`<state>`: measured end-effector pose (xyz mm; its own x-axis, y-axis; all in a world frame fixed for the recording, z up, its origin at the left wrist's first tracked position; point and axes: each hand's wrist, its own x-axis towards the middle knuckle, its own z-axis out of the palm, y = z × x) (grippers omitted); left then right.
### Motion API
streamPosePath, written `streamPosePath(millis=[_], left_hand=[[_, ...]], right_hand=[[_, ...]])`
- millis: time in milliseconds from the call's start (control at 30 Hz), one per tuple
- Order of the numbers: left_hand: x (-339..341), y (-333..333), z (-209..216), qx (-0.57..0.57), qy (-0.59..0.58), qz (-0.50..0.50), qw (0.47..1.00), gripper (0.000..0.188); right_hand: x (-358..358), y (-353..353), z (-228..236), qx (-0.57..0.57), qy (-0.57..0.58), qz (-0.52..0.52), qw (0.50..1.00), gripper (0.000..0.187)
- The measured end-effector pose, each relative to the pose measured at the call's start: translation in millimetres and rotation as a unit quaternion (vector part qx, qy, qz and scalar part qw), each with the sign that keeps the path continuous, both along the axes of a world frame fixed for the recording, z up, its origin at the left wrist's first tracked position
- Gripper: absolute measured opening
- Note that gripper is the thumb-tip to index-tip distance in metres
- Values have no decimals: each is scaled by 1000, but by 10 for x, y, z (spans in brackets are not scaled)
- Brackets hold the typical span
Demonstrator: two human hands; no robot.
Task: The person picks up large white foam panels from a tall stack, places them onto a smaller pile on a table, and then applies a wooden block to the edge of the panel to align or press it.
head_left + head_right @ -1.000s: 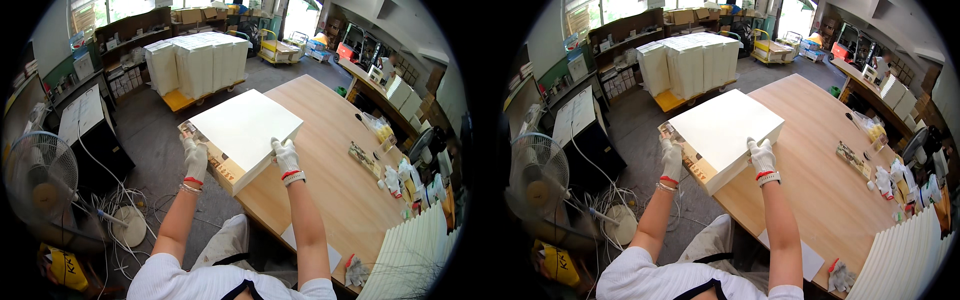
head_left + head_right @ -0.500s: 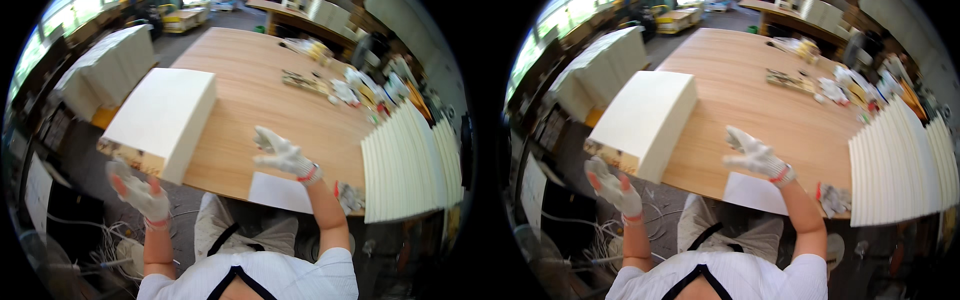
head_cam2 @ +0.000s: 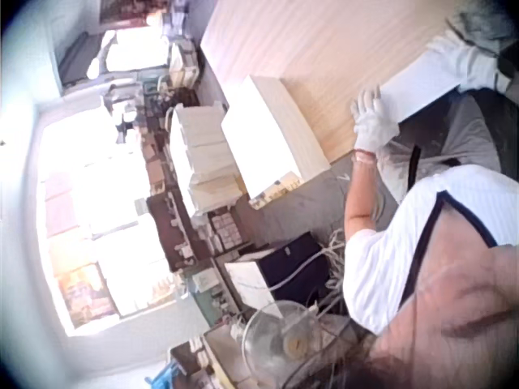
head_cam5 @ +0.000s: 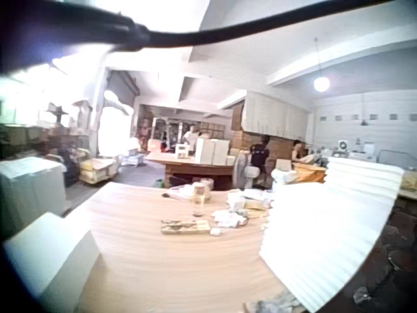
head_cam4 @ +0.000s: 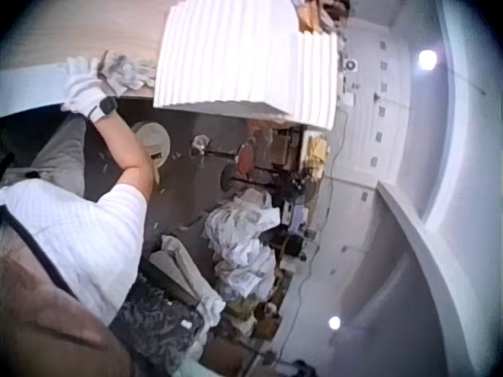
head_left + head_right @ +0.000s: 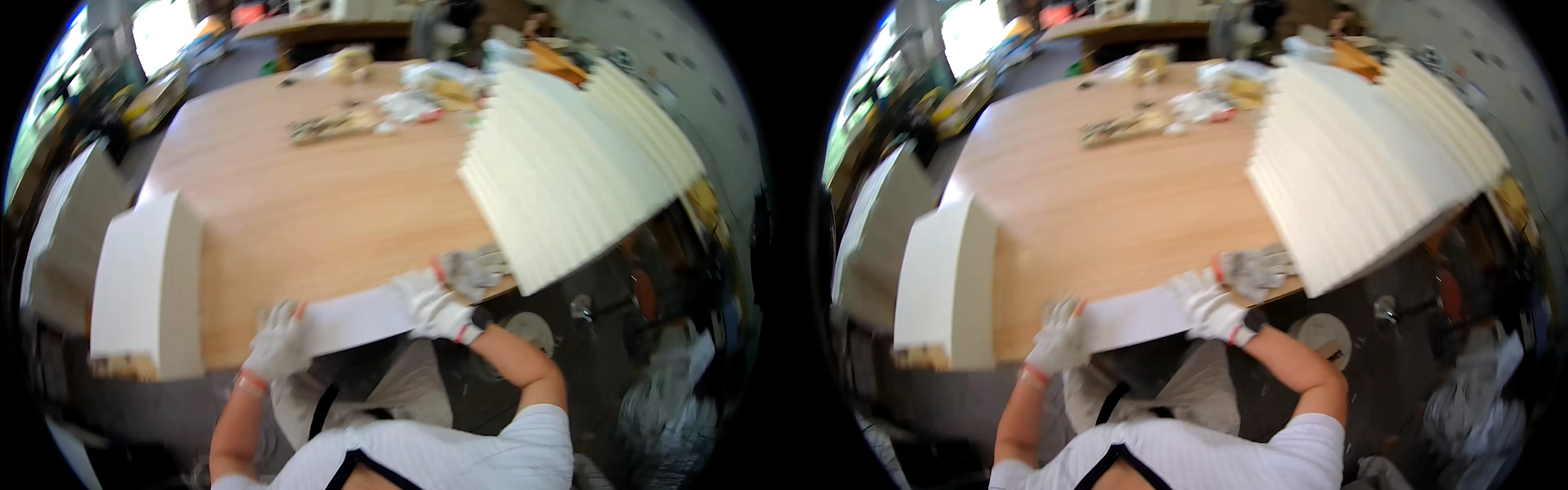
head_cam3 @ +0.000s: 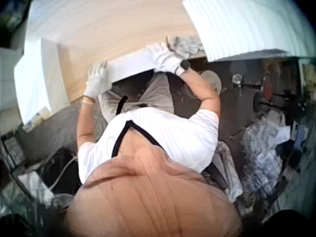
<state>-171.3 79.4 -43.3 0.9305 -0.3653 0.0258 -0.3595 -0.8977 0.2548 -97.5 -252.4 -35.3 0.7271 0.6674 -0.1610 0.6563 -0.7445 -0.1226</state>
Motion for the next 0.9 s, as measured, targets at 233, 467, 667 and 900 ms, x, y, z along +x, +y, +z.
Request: streamPosePath(millis=[233,467,667,900], left_hand=[[586,-785,1061,-154,-195,-145,958,81],[1398,-3146,2601,-275,-351,-415,793,41],[1611,-3911,3153,-16,-239,-428,872,54],[1589,-4054,3090,41,-335,-375,864,83]], right_hand=[[-413,-702,1212,352,-198,18,915,57],[-907,-1288,2124,343,-401,-12,849,31],[-1345,-1650,1999,342,-399,-59,849,24],[-1376,-2104,1969,375,-384,-111,836,26]])
